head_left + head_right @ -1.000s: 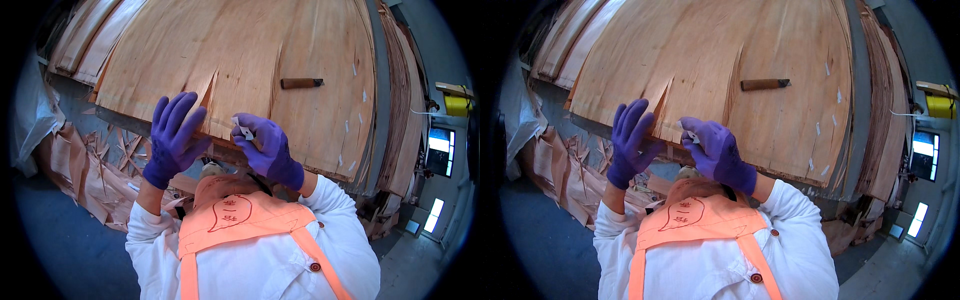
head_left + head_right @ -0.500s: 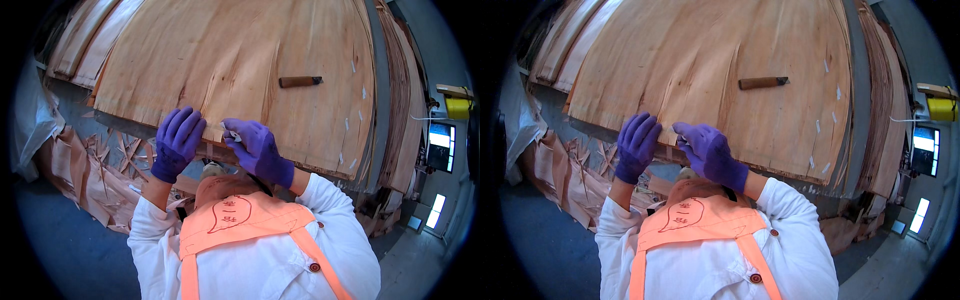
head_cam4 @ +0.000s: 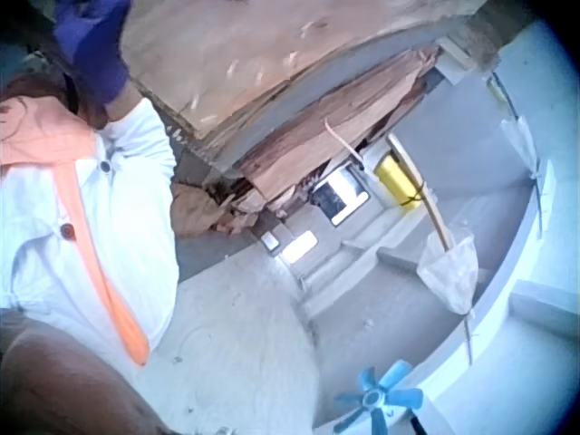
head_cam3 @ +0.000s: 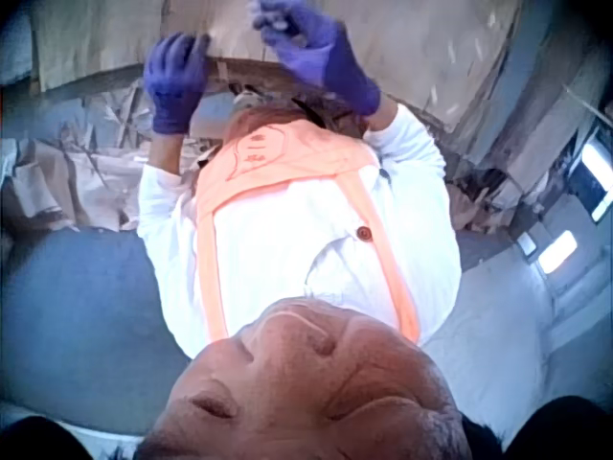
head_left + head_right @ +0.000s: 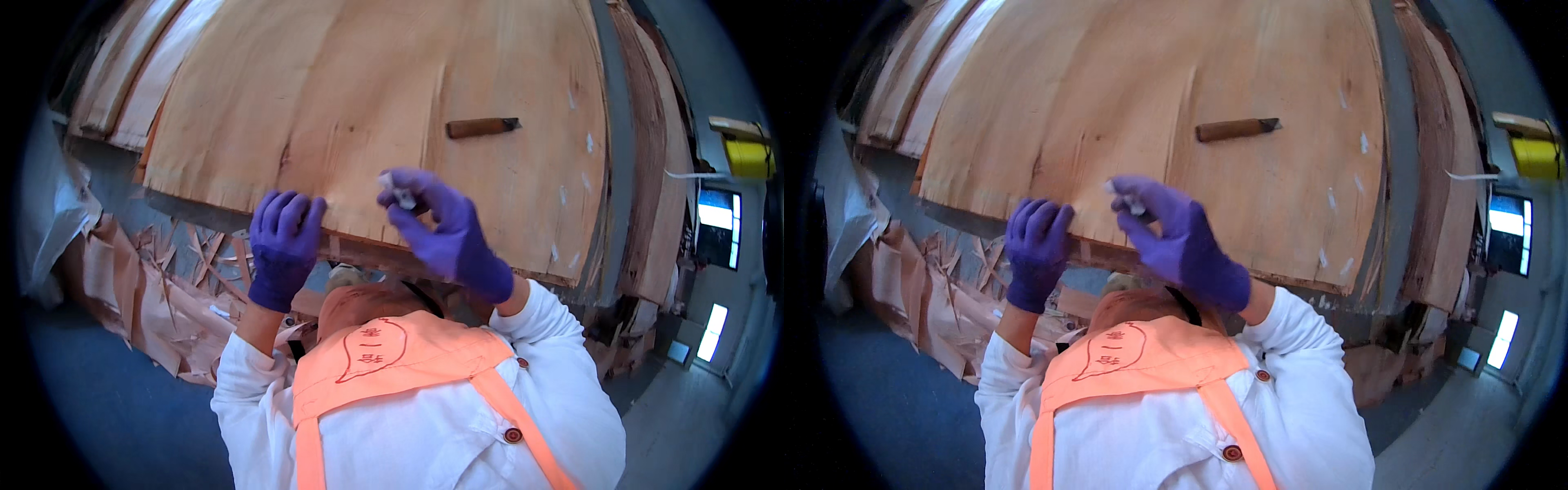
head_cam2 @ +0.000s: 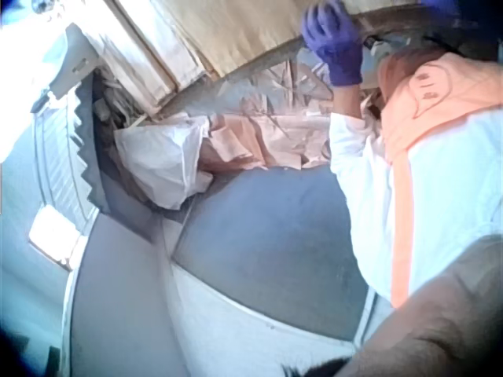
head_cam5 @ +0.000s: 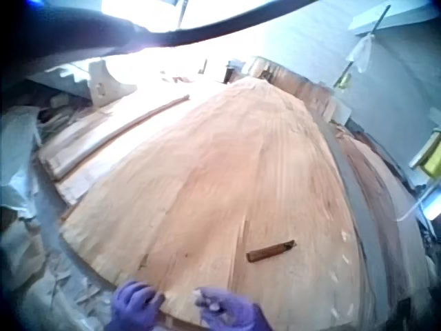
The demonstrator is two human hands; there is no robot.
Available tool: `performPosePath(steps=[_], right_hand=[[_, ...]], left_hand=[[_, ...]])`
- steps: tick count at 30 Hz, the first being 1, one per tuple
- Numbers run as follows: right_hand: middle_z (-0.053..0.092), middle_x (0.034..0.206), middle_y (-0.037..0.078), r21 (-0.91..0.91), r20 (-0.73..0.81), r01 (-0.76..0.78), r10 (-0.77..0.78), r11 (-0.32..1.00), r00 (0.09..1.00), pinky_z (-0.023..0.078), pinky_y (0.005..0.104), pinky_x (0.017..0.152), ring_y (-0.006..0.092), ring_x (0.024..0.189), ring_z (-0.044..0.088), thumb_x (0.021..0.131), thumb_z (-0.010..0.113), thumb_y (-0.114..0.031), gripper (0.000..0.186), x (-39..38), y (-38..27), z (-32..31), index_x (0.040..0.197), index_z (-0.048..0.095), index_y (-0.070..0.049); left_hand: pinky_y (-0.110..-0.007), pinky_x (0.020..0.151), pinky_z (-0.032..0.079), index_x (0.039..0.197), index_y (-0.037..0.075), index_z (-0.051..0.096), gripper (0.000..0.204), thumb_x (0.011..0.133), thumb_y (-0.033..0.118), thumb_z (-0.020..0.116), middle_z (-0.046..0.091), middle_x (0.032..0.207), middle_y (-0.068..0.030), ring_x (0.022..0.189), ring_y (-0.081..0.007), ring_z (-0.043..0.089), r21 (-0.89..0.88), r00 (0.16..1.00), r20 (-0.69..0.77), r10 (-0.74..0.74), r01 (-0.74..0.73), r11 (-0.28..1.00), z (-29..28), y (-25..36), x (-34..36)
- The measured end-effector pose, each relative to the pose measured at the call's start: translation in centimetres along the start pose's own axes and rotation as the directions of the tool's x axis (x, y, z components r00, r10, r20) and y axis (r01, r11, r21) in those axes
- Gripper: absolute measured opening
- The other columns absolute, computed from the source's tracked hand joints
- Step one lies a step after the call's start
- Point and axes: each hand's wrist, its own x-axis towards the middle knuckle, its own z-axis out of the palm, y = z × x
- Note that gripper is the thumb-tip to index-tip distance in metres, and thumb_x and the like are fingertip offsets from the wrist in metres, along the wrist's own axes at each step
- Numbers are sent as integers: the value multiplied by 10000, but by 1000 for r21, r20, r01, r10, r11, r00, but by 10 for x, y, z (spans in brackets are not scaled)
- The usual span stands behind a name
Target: The person applies adhesive tape to wood veneer sheets on a curved mold and trims the edges with a knife.
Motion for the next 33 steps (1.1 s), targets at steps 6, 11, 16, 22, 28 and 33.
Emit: performPosePath(steps=[6, 11, 16, 22, 28, 33], right_hand=[[592, 1127, 38, 330, -172, -64, 126, 942, 977, 424, 250, 919, 107, 1037, 548, 882, 538, 26, 323, -3, -8, -87, 1196, 532, -49], [598, 1119, 33, 348, -203, -151, 232, 925, 951, 428, 243, 904, 100, 1028, 549, 879, 562, -1, 313, -33, 14, -103, 1189, 553, -47], [615, 1071, 32, 490, -159, -157, 265, 858, 951, 455, 246, 844, 100, 954, 582, 881, 573, -26, 315, -43, 31, -89, 1195, 555, -43], [610, 1039, 33, 500, -98, -292, 389, 815, 916, 463, 222, 712, 95, 866, 600, 895, 572, -89, 373, -43, 38, -75, 1260, 496, -79], [584, 965, 11, 557, -99, -292, 412, 777, 906, 471, 230, 689, 92, 850, 593, 894, 574, -102, 365, -20, 47, -64, 1246, 485, -72], [587, 969, 35, 437, -141, -157, 240, 886, 960, 484, 252, 685, 112, 839, 597, 855, 617, -98, 431, -10, 62, -51, 1254, 458, -59]], left_hand=[[-474, 942, 404, 1051, 55, 625, 317, 734, 68, 605, 523, 1075, -93, 1045, -277, 519, -46, 997, 73, -34, 38, 998, -12, 4, 0], [-500, 1020, 303, 1176, 57, 564, 436, 767, 196, 623, 533, 1225, -141, 1158, -333, 490, -30, 991, 133, -6, 11, 1000, -31, 32, 7], [-514, 1013, 306, 1190, 44, 550, 526, 755, 320, 657, 506, 1275, -167, 1190, -355, 464, -221, 950, 275, 146, -86, 972, -15, 62, 34], [-516, 1009, 309, 1179, 34, 550, 525, 741, 302, 659, 487, 1291, -173, 1203, -353, 447, -240, 927, 344, 151, -68, 968, 8, 68, 34], [-505, 999, 330, 1131, 54, 567, 477, 735, 296, 677, 516, 1252, -160, 1172, -346, 473, -278, 916, 320, 243, -154, 948, 9, 73, 41], [-488, 985, 354, 1079, 53, 580, 477, 681, 280, 713, 548, 1205, -147, 1135, -344, 502, -333, 939, 271, 211, -114, 936, 18, 62, 36]])
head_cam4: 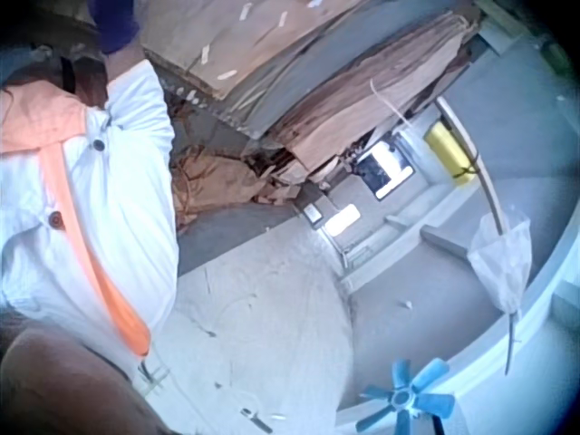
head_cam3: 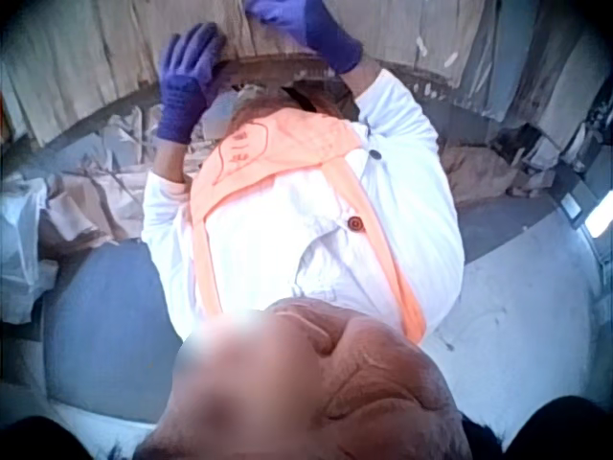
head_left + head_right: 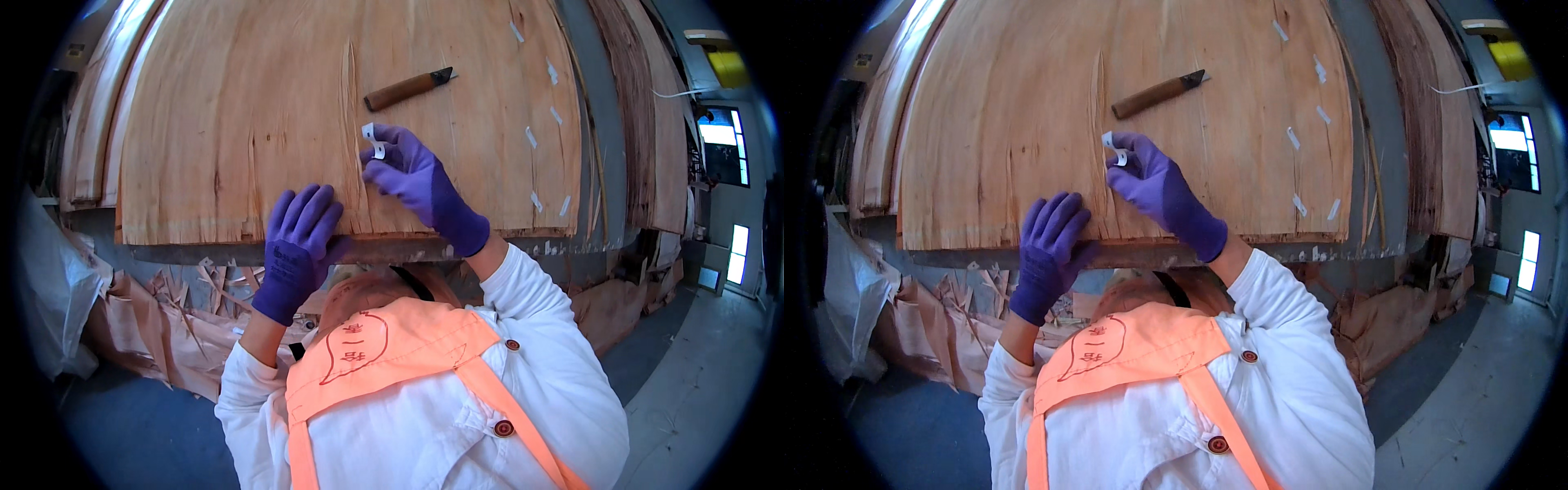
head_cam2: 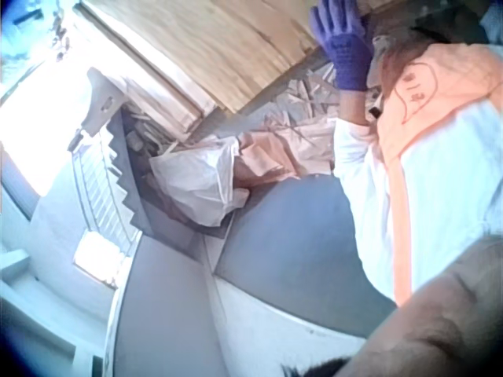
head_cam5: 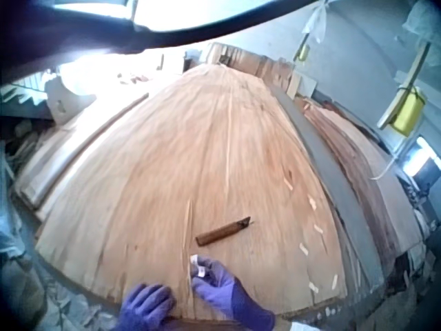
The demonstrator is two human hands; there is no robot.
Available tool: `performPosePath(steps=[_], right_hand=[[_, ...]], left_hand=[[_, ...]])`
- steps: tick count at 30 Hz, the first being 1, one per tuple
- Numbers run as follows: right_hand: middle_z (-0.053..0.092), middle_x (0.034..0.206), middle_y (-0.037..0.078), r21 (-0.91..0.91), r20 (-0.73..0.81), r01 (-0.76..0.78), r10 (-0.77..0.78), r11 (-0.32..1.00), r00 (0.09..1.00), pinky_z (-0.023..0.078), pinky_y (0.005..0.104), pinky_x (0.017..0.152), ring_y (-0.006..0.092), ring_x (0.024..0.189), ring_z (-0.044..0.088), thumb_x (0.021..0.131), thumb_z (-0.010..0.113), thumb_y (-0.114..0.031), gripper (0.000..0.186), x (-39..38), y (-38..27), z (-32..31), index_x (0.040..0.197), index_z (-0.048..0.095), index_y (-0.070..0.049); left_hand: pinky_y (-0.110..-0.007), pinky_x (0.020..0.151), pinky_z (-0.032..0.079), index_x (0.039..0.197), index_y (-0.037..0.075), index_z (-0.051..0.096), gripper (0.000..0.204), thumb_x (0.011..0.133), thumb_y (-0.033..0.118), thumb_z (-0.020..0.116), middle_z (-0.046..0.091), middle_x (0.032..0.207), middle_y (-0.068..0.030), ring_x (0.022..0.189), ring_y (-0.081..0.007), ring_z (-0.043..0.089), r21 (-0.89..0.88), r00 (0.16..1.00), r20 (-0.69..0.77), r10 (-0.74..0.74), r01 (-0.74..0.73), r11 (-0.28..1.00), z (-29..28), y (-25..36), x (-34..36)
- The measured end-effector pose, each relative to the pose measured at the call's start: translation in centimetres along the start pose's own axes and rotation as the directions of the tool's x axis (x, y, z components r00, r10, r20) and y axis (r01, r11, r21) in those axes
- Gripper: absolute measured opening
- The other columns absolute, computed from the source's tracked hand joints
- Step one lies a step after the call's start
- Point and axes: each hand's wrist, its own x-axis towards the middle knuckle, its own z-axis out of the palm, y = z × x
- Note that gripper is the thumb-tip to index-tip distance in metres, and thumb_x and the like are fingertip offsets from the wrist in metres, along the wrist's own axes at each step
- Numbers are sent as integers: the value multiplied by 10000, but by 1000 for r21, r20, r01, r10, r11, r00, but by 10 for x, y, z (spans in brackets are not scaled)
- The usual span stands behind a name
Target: The person applies adhesive tape to wood veneer sheets on a curved mold and trims the edges with a knife.
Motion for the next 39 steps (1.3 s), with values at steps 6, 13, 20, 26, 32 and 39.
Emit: performPosePath(steps=[6, 13, 20, 26, 32, 39], right_hand=[[570, 1113, 123, -758, 229, 399, -361, 517, 904, 455, 391, 830, 285, 961, 575, 711, 733, -170, 618, -31, 0, 5, 1260, 461, -94], [557, 1073, 116, -838, 290, 413, -350, 357, 891, 434, 419, 845, 321, 993, 537, 682, 743, -200, 645, -49, 15, 7, 1262, 467, -135], [585, 851, 135, -750, 102, 307, -356, 586, 929, 442, 416, 710, 329, 804, 555, 719, 713, -142, 538, -56, 17, 13, 1213, 504, -106], [604, 813, 145, -707, -59, 225, -372, 671, 926, 473, 394, 675, 325, 738, 592, 757, 667, -64, 442, -59, 18, 13, 1176, 526, -70], [633, 929, 154, -562, -169, 174, -318, 809, 933, 499, 362, 734, 297, 824, 636, 773, 655, -53, 410, -65, 19, 9, 1161, 524, -36], [625, 943, 177, -616, -39, 312, -423, 724, 905, 497, 386, 720, 336, 824, 628, 774, 664, -74, 434, -64, 5, 1, 1173, 496, -40]], left_hand=[[-477, 950, 381, 1002, 54, 611, 381, 685, 243, 703, 569, 1155, -152, 1091, -353, 529, -103, 998, -25, 53, -55, 993, -4, -12, 0], [-466, 943, 386, 965, 57, 631, 275, 723, 182, 669, 583, 1128, -153, 1085, -354, 535, -146, 997, -26, 73, -76, 986, -6, -15, -1], [-472, 948, 377, 973, 55, 629, 266, 738, 176, 660, 578, 1143, -155, 1105, -356, 526, -139, 996, -37, 83, -87, 986, -6, -15, -3], [-482, 958, 365, 994, 49, 609, 308, 745, 224, 658, 561, 1165, -153, 1112, -345, 517, -152, 997, -25, 73, -76, 985, -10, -12, 0], [-486, 986, 342, 1038, 84, 607, 332, 733, 210, 652, 531, 1222, -144, 1174, -330, 471, -42, 998, -56, 15, -17, 999, -8, 17, 18], [-460, 1028, 337, 968, 111, 638, 242, 732, 135, 590, 554, 1191, -69, 1181, -243, 477, 93, 981, -14, 194, -192, 977, 16, 20, 34]])
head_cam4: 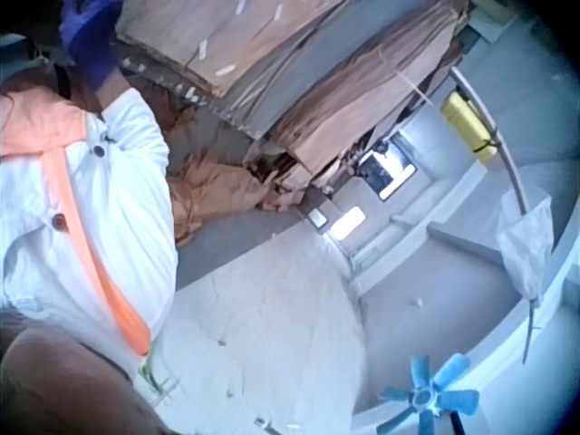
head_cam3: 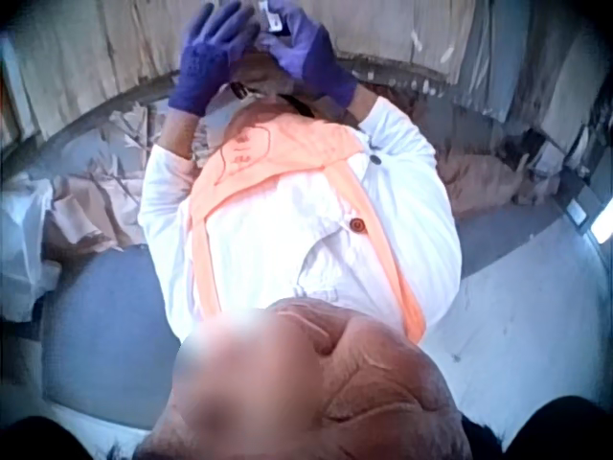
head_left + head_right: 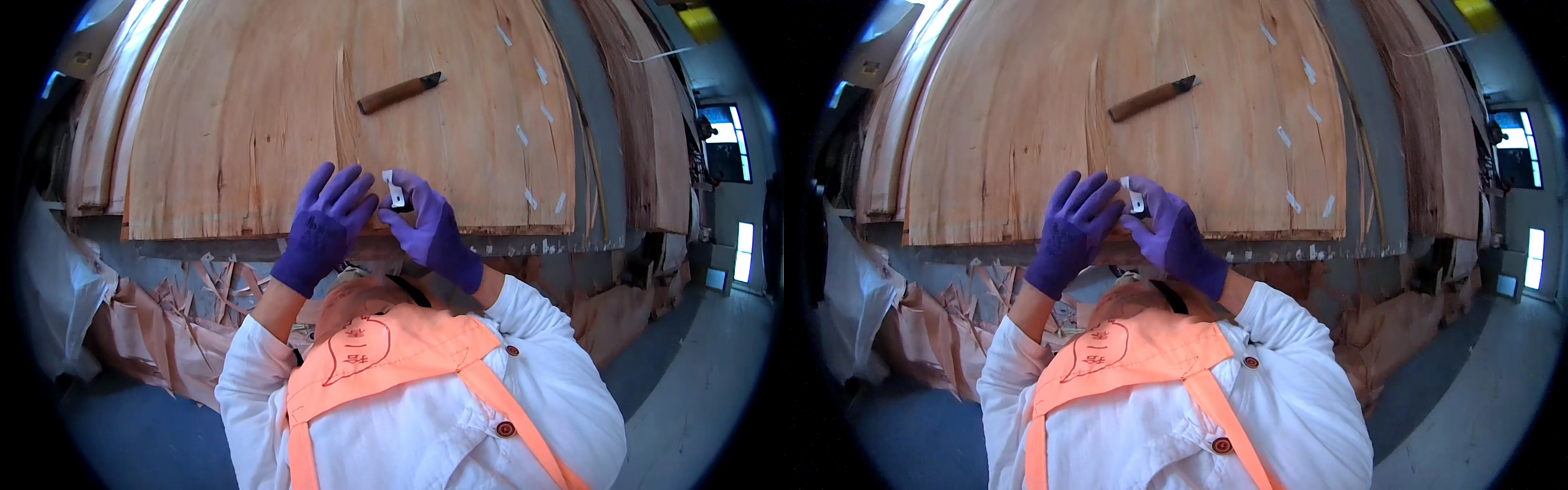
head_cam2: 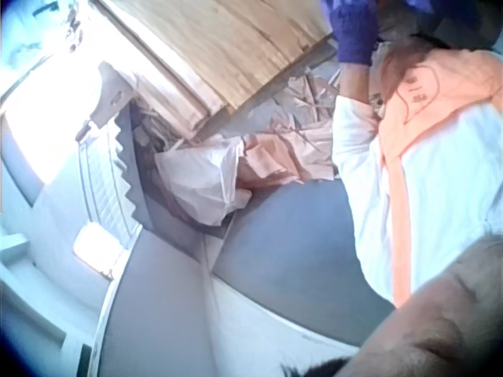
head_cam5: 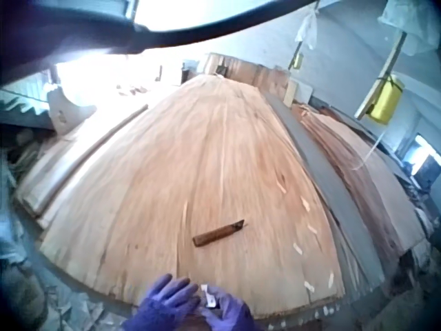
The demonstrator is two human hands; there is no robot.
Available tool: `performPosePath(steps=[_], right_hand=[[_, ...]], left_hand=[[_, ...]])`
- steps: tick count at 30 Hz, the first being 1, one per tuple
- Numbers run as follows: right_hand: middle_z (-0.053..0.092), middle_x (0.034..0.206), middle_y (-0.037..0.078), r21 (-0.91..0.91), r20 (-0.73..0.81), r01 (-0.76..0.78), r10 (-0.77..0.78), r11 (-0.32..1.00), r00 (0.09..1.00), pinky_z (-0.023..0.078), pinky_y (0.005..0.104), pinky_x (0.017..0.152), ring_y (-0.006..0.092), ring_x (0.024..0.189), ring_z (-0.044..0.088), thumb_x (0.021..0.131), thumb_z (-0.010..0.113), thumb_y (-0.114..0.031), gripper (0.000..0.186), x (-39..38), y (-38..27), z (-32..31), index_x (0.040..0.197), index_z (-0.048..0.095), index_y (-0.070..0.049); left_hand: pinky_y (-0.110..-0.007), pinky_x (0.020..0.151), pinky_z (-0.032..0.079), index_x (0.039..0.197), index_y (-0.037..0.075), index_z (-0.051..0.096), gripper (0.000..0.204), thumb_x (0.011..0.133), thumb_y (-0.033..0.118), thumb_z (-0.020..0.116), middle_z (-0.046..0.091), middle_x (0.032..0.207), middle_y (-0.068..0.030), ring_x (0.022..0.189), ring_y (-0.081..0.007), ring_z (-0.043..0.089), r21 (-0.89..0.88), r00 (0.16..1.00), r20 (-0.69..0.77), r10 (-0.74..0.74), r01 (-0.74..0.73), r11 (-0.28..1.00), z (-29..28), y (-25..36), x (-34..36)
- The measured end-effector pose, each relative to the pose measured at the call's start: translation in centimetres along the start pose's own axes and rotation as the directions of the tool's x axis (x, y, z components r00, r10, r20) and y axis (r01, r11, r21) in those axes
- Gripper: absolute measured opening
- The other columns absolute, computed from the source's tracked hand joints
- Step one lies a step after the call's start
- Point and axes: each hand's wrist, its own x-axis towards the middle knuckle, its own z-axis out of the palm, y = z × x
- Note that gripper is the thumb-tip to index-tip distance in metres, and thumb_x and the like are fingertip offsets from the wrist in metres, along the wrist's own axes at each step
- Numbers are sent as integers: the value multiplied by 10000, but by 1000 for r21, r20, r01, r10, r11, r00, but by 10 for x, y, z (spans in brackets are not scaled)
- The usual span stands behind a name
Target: The person applies adhesive tape to wood veneer sheets on a curved mold and trims the edges with a knife.
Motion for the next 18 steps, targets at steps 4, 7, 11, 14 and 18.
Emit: performPosePath(steps=[4, 7, 11, 14, 18], right_hand=[[623, 953, 145, -151, 65, 102, -93, 983, 994, 493, 345, 767, 252, 848, 624, 770, 631, 1, 469, 41, 9, -22, 1210, 471, -13], [618, 948, 162, -348, 114, 334, -315, 876, 942, 481, 388, 771, 323, 856, 613, 758, 621, -14, 483, 98, 25, -28, 1218, 474, -36], [622, 934, 159, -526, 233, 480, -424, 702, 875, 467, 410, 764, 346, 860, 601, 763, 635, -83, 474, 144, 62, -17, 1213, 484, -74], [630, 924, 143, -632, 324, 434, -291, 642, 900, 465, 416, 753, 328, 867, 605, 769, 649, -134, 458, 157, 70, -17, 1198, 493, -92], [640, 924, 132, -670, 242, 331, -226, 665, 944, 466, 424, 748, 312, 874, 610, 773, 653, -170, 448, 167, 77, -32, 1188, 498, -106]], left_hand=[[-441, 1013, 365, 971, 89, 641, 254, 725, 119, 585, 584, 1134, -63, 1140, -230, 513, 88, 999, 30, 19, -22, 996, 4, -1, -11], [-430, 996, 386, 976, 85, 644, 256, 729, 113, 583, 597, 1110, -60, 1118, -225, 532, 146, 1000, 14, -1, -1, 989, 9, 1, -16], [-428, 967, 410, 992, 75, 641, 277, 730, 117, 561, 611, 1099, -63, 1101, -232, 552, 187, 999, -45, -30, 38, 982, 17, 6, -18], [-415, 965, 414, 993, 76, 641, 275, 733, 120, 561, 618, 1094, -53, 1092, -225, 560, 198, 997, -34, -64, 70, 978, 17, 9, -19], [-403, 963, 417, 994, 85, 642, 265, 741, 119, 569, 621, 1084, -45, 1085, -216, 561, 204, 995, -52, -88, 97, 974, 21, 11, -21]])
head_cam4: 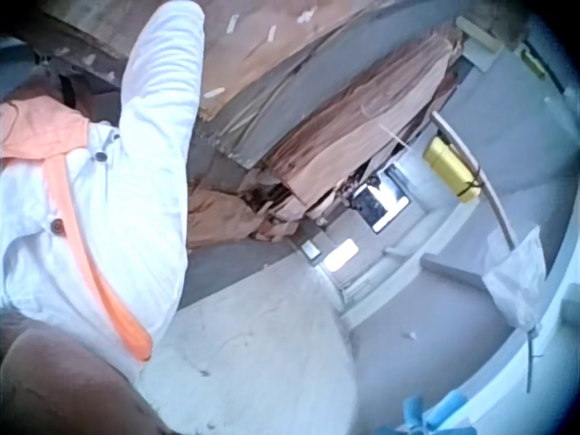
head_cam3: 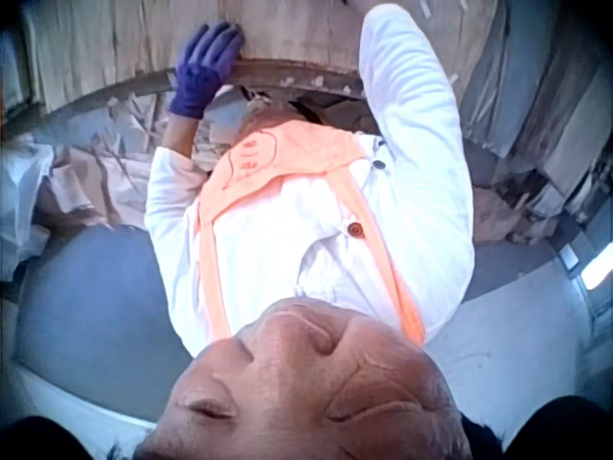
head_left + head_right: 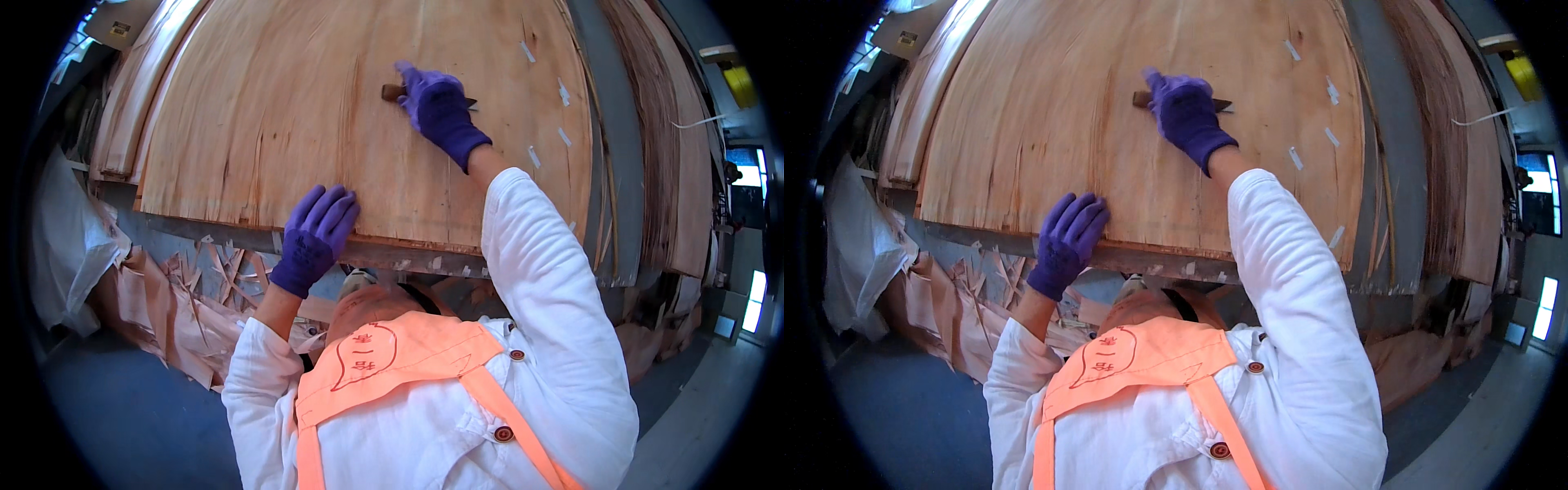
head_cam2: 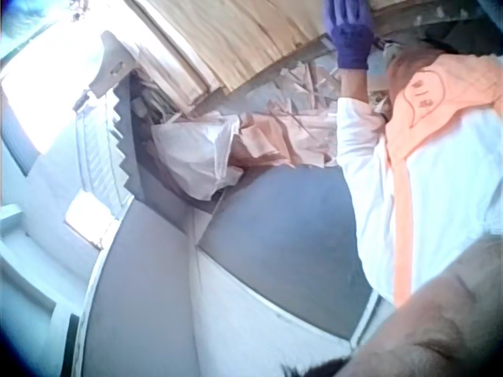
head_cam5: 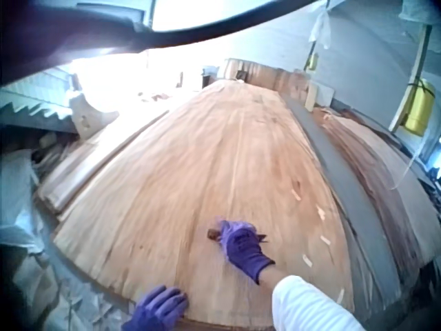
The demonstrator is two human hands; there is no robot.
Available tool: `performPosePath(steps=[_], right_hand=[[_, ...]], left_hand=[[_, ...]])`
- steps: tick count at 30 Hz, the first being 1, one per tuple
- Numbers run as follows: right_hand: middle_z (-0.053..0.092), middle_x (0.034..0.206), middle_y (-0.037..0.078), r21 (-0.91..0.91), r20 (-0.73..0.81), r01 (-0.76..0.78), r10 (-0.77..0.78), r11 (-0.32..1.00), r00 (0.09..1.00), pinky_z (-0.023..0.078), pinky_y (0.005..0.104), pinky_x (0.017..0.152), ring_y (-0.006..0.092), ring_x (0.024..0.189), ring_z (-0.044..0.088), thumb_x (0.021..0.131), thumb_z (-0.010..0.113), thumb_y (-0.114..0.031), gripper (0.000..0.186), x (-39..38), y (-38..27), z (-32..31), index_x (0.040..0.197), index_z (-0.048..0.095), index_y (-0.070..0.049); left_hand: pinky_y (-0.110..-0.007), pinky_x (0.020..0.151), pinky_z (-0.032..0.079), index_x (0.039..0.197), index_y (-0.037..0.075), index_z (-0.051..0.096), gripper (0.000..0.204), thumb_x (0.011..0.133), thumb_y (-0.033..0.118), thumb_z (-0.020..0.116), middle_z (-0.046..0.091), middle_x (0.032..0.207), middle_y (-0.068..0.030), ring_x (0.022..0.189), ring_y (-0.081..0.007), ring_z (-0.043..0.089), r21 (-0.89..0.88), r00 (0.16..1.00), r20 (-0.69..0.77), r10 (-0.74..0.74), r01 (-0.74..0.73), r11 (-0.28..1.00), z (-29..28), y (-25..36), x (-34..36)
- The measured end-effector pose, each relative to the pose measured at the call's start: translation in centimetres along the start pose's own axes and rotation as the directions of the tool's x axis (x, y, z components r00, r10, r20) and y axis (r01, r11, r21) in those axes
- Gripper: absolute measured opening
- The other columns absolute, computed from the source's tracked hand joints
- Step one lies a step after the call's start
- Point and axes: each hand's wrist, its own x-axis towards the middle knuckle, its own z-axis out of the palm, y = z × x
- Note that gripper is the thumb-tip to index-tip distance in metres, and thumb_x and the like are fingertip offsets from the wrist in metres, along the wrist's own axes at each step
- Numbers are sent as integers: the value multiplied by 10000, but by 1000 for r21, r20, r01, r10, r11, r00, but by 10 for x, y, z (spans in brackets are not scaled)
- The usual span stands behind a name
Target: The person applies adhesive tape to wood veneer sheets on a curved mold and trims the edges with a knife.
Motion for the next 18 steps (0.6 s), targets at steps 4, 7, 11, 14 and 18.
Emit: performPosePath(steps=[4, 7, 11, 14, 18], right_hand=[[623, 1004, 123, 110, -202, 90, -67, 990, 977, 451, 410, 838, 309, 960, 581, 769, 661, -124, 406, -12, -4, -12, 1160, 549, -129], [604, 1036, 109, 452, -130, 108, -55, 885, 990, 410, 411, 920, 282, 1039, 542, 794, 644, -132, 319, -32, -31, -22, 1110, 604, -120], [630, 978, 70, 903, 88, -82, 7, 421, 996, 436, 262, 884, 149, 1022, 556, 851, 628, -102, 200, -52, -46, -23, 1047, 644, -73], [637, 910, 36, 892, 432, -435, 50, 125, 900, 464, 214, 788, 107, 877, 586, 864, 606, -90, 210, -50, -53, -38, 1066, 636, -41], [626, 860, 23, 838, 544, -545, 36, 34, 839, 476, 216, 682, 91, 741, 580, 877, 583, -99, 231, -47, -47, -34, 1091, 619, -21]], left_hand=[[-402, 948, 425, 996, 84, 639, 263, 745, 115, 566, 622, 1074, -47, 1076, -218, 566, -15, 1000, 0, -24, 24, 1000, -1, 2, 2], [-405, 939, 428, 1003, 75, 633, 271, 746, 113, 556, 624, 1072, -53, 1075, -225, 569, -17, 999, 8, -50, 50, 999, -4, 2, -1], [-403, 928, 436, 1010, 70, 631, 273, 753, 107, 546, 623, 1069, -55, 1074, -232, 571, -24, 999, 1, -50, 50, 998, -1, 1, -1], [-404, 923, 441, 1012, 70, 632, 274, 757, 108, 539, 622, 1071, -56, 1080, -235, 571, -35, 998, 1, -66, 66, 997, 0, 1, -4], [-405, 921, 446, 1007, 68, 635, 276, 752, 108, 537, 624, 1068, -62, 1082, -238, 573, -41, 998, -15, -68, 67, 997, 0, 2, -4]])
